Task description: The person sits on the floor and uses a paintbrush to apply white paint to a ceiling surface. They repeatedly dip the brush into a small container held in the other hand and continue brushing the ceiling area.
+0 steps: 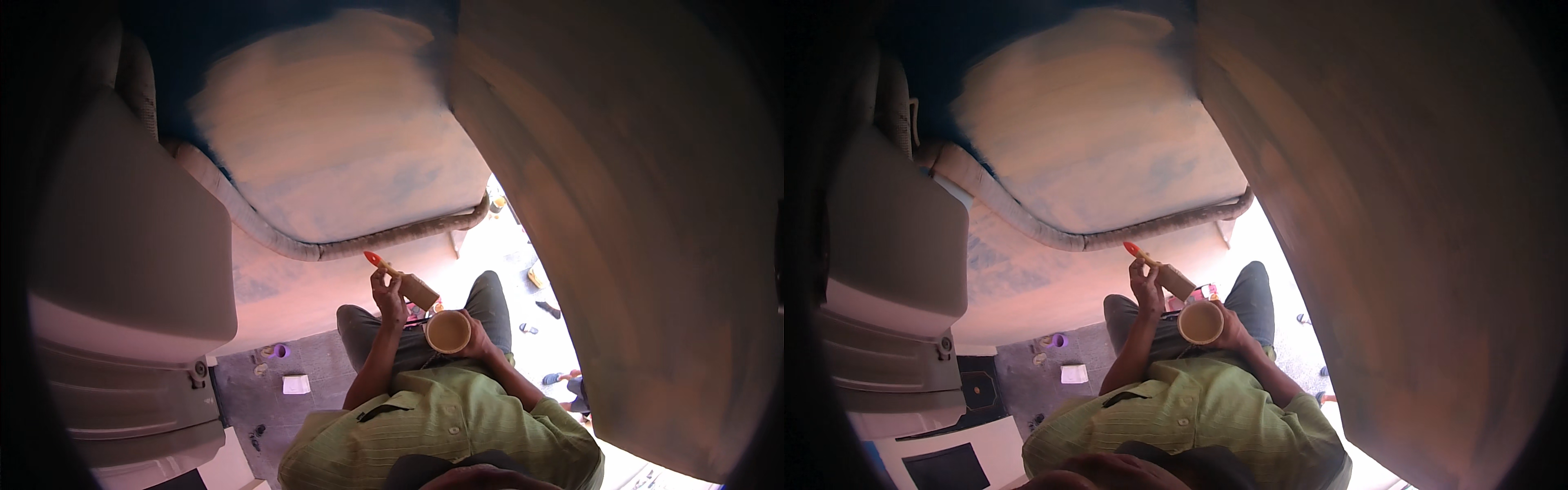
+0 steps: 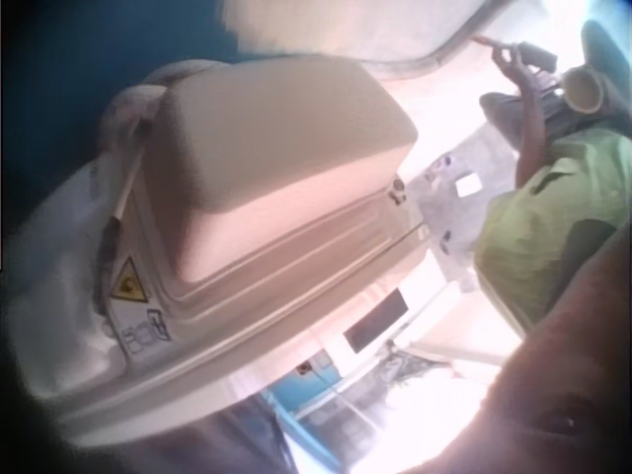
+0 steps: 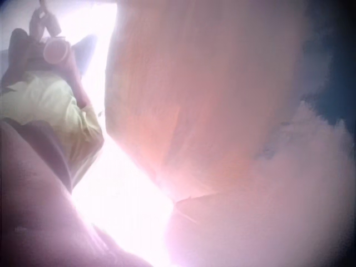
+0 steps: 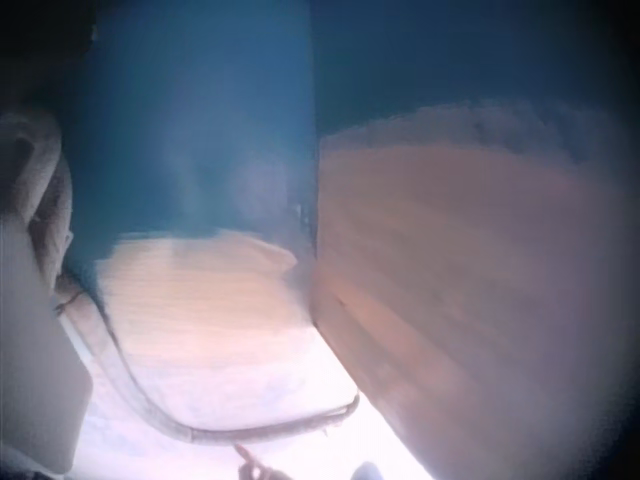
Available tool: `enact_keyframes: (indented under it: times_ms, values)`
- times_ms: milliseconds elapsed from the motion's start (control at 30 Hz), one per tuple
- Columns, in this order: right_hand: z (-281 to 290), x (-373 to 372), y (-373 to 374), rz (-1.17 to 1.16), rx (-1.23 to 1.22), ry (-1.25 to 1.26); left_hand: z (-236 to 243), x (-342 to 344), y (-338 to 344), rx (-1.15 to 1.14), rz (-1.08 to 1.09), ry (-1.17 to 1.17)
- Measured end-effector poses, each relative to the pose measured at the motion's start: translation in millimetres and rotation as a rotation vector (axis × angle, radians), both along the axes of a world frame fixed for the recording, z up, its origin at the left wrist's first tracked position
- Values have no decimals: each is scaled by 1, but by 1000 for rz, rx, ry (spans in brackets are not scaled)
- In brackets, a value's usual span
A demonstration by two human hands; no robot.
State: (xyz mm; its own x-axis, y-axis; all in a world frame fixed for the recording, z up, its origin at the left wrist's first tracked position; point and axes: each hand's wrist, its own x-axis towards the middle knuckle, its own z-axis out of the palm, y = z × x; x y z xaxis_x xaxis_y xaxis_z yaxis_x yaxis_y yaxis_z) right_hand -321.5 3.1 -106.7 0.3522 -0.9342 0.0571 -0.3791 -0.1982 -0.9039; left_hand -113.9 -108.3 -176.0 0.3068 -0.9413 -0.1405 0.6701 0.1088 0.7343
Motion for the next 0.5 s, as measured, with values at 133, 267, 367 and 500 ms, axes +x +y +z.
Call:
enact_keyframes:
  times_ms: [133,267,367,500]
  values:
    - [-6,-5,1,-44,-29,-36,-13,-9,-5,109,17,203]
    - [-11,-2,1,-63,-83,-13,-74,19,-18,181,-226,398]
    - [-7,1,3,-55,-99,-40,-96,29,-13,310,-231,430]
    - [-1,-4,2,-77,-96,-25,-89,14,-11,440,-86,431]
